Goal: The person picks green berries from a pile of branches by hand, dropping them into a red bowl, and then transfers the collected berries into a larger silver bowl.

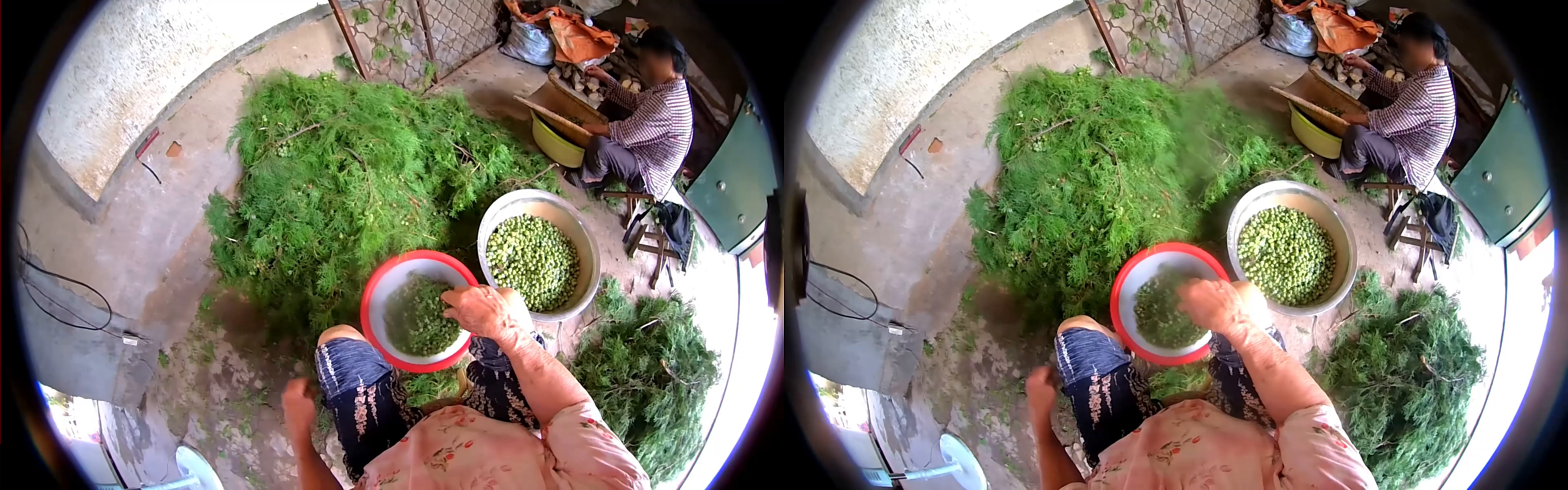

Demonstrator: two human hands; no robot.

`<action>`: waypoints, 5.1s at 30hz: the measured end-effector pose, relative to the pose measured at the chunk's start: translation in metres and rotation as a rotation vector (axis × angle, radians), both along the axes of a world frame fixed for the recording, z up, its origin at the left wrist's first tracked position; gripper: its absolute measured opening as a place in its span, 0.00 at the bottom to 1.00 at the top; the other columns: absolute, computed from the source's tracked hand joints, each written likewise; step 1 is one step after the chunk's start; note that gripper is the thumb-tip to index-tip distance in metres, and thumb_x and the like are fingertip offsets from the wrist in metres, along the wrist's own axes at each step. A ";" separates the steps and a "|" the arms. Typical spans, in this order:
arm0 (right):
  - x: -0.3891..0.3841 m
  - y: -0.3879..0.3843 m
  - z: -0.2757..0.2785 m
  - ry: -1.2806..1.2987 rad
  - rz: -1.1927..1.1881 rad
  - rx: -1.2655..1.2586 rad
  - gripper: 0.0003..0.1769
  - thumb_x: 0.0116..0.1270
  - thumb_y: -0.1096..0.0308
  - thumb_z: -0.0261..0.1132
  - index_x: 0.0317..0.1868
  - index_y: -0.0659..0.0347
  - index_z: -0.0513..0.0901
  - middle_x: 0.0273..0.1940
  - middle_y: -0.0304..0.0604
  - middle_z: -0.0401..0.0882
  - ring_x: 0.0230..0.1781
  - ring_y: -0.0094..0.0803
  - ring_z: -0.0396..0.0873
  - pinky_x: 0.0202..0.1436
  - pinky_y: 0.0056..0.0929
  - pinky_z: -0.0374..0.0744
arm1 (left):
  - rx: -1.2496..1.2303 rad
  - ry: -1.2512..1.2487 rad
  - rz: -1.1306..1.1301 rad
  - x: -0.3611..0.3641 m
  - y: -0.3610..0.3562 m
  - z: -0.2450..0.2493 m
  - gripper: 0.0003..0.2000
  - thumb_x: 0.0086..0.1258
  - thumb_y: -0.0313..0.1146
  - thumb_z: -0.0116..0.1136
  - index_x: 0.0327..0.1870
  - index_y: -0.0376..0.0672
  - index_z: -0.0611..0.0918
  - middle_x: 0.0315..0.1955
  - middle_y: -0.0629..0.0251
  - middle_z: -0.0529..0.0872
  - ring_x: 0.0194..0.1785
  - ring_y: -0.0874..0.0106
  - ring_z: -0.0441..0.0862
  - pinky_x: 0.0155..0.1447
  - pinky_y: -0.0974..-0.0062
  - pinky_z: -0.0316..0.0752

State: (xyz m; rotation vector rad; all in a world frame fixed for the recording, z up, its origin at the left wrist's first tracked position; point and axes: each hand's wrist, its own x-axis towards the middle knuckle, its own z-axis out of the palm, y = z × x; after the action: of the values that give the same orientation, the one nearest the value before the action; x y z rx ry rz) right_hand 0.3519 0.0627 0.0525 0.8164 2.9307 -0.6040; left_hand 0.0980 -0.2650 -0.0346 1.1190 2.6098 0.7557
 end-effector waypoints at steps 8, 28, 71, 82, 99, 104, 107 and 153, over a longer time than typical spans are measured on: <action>-0.001 0.002 -0.007 0.056 -0.031 -0.044 0.09 0.63 0.65 0.60 0.40 0.60 0.79 0.36 0.48 0.81 0.35 0.41 0.82 0.40 0.38 0.79 | 0.425 0.181 -0.223 0.024 0.142 0.102 0.10 0.53 0.22 0.61 0.37 0.37 0.80 0.35 0.55 0.81 0.39 0.56 0.78 0.46 0.65 0.73; 0.003 -0.001 0.008 0.063 -0.034 -0.002 0.10 0.61 0.62 0.60 0.37 0.60 0.78 0.35 0.48 0.79 0.36 0.43 0.81 0.38 0.38 0.79 | 0.081 0.267 -0.637 0.094 0.100 0.090 0.10 0.47 0.35 0.64 0.16 0.39 0.77 0.44 0.62 0.81 0.59 0.57 0.70 0.68 0.42 0.45; -0.167 0.049 -0.055 0.000 0.356 -0.274 0.09 0.55 0.65 0.61 0.35 0.60 0.79 0.29 0.47 0.79 0.29 0.45 0.79 0.32 0.39 0.78 | -0.368 0.120 -1.094 0.091 0.327 -0.016 0.08 0.56 0.36 0.50 0.29 0.43 0.78 0.26 0.62 0.80 0.33 0.67 0.79 0.40 0.66 0.71; -0.164 0.049 -0.046 0.195 0.339 -0.092 0.07 0.50 0.67 0.64 0.30 0.59 0.79 0.30 0.45 0.77 0.32 0.42 0.80 0.32 0.37 0.79 | -0.416 0.173 -1.082 0.098 0.349 -0.012 0.11 0.54 0.40 0.56 0.30 0.43 0.77 0.27 0.64 0.79 0.35 0.69 0.78 0.43 0.69 0.69; -0.162 0.031 -0.062 0.258 0.226 -0.054 0.04 0.45 0.69 0.62 0.25 0.58 0.78 0.25 0.42 0.77 0.27 0.34 0.80 0.29 0.30 0.77 | -0.410 0.104 -1.184 0.107 0.365 0.017 0.33 0.49 0.66 0.53 0.37 0.39 0.76 0.30 0.57 0.77 0.40 0.64 0.76 0.50 0.63 0.64; -0.166 0.031 -0.073 0.299 0.277 -0.016 0.04 0.46 0.69 0.62 0.25 0.58 0.78 0.25 0.42 0.77 0.26 0.34 0.79 0.29 0.30 0.77 | -0.411 0.163 -1.183 0.108 0.363 0.016 0.30 0.51 0.61 0.56 0.41 0.39 0.76 0.30 0.61 0.75 0.38 0.68 0.73 0.47 0.65 0.62; -0.162 0.035 -0.058 0.377 0.296 -0.045 0.04 0.46 0.69 0.61 0.24 0.59 0.78 0.24 0.42 0.77 0.26 0.34 0.79 0.29 0.30 0.77 | -0.434 0.179 -1.177 0.107 0.361 0.017 0.28 0.51 0.56 0.57 0.43 0.39 0.76 0.32 0.62 0.76 0.39 0.69 0.73 0.47 0.66 0.62; -0.169 0.015 -0.082 0.300 0.369 -0.039 0.04 0.45 0.72 0.62 0.25 0.60 0.78 0.25 0.42 0.78 0.26 0.35 0.80 0.28 0.31 0.78 | -0.646 0.123 -1.216 0.113 0.357 0.019 0.28 0.57 0.53 0.53 0.52 0.39 0.73 0.39 0.58 0.75 0.45 0.68 0.71 0.51 0.63 0.59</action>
State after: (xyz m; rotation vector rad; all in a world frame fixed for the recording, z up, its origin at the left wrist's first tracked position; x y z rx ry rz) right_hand 0.1829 0.0776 -0.0291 0.1783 3.1978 -0.8053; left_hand 0.2113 0.0923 -0.0152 2.0649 1.4718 -0.3860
